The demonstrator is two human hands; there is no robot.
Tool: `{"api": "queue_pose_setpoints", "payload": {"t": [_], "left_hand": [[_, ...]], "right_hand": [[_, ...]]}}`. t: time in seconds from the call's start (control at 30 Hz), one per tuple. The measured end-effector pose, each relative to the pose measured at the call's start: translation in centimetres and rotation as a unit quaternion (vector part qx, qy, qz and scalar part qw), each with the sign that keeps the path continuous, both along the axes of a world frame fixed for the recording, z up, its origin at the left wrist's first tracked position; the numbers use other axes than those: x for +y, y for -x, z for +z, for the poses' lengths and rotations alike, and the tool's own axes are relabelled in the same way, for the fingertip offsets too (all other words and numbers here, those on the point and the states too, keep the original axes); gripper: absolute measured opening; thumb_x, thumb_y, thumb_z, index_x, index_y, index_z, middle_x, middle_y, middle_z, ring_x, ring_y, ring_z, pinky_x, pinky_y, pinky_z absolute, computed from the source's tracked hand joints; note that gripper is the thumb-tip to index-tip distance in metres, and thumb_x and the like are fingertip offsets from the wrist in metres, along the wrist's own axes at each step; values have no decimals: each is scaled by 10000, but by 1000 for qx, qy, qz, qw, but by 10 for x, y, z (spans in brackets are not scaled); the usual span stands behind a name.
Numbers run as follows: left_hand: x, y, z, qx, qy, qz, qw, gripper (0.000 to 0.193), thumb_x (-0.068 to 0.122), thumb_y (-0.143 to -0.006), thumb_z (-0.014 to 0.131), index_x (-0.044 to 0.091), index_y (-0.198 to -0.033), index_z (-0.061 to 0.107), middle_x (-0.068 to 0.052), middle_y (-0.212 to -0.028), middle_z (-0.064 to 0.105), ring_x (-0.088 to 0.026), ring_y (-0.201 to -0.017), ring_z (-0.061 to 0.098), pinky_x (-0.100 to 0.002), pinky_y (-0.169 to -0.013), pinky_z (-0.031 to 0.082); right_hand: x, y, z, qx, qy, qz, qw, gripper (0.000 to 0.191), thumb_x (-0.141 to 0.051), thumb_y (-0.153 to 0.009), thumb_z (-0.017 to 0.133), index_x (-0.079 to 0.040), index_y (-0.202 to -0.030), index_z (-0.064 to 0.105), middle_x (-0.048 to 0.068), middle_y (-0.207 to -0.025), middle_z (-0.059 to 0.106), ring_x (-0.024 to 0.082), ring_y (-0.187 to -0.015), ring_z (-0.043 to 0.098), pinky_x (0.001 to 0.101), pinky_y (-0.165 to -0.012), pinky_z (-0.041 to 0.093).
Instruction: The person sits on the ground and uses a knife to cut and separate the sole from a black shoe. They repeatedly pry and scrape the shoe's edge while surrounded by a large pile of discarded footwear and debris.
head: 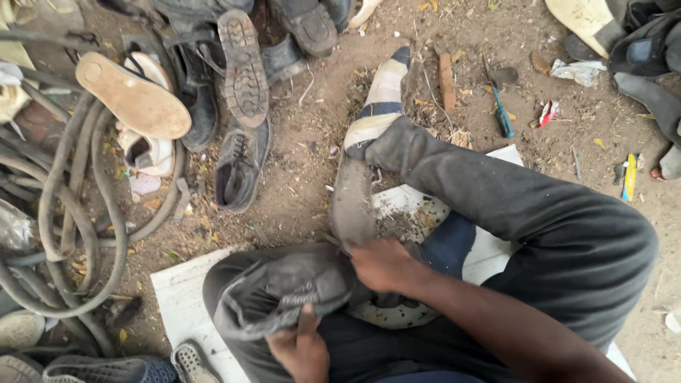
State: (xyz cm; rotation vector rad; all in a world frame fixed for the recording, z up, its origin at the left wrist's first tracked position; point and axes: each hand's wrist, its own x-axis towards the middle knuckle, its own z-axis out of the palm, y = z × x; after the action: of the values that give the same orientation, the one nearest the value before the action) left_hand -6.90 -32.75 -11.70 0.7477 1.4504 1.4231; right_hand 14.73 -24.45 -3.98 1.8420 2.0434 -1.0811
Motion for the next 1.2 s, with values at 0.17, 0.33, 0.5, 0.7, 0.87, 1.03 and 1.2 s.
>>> {"api": "queue_pose_setpoints", "payload": {"t": [0.17,0.33,0.5,0.7,0.87,1.03,1.2], "left_hand": [[-17,13,-8,40,29,57,997,510,-116,-756,704,-34,-1234,547,-188,-895,719,-205,-693,716,-308,-513,602],[-6,47,-19,15,-46,-53,997,385,-57,-837,731,-72,-1189,575,-202,-981,705,-231,-819,705,-345,-687,589],[6,55,-3,16,-13,-58,998,400,-8,-861,731,-60,-1226,576,-198,-1068,682,-251,-914,681,-367,-762,572],[24,24,5,8,-1,-65,998,421,51,-889,730,-45,-1270,578,-194,-1174,653,-276,-1028,653,-395,-851,552],[56,45,71,58,-35,-71,995,442,101,-913,730,-33,-1307,579,-191,-1262,630,-296,-1124,630,-418,-926,535],[120,-41,182,-37,-303,-299,904,466,150,-937,729,-21,-1344,580,-187,-1349,606,-317,-1219,607,-440,-1001,517],[183,-148,128,265,-107,-391,875,560,373,-891,738,27,-1322,649,-194,-1256,723,-345,-1152,699,-450,-972,548]], "right_hand": [[-72,-39,-1,68,-74,-94,991,520,-323,-985,547,-242,-1491,459,149,-873,746,413,-815,719,553,-707,557],[-86,-28,0,51,-30,-127,990,657,-347,-1014,494,-277,-1640,307,163,-803,737,435,-746,701,562,-704,546],[-52,16,-11,60,-99,-25,993,637,-272,-1010,474,-138,-1604,290,156,-842,734,383,-723,724,551,-631,565],[-75,-2,-23,72,-119,-90,986,594,-348,-1026,480,-220,-1581,309,178,-809,733,406,-649,706,535,-588,565],[-73,-6,-31,81,-106,-125,983,528,-371,-1033,514,-274,-1535,385,186,-773,729,422,-706,706,548,-647,558],[-62,-1,-45,137,-184,-158,960,506,-344,-1025,540,-254,-1511,429,186,-812,735,445,-700,692,567,-625,538],[-65,-48,-47,104,-210,-280,931,570,-344,-981,591,-232,-1515,428,221,-830,723,456,-777,694,561,-682,529]]}}
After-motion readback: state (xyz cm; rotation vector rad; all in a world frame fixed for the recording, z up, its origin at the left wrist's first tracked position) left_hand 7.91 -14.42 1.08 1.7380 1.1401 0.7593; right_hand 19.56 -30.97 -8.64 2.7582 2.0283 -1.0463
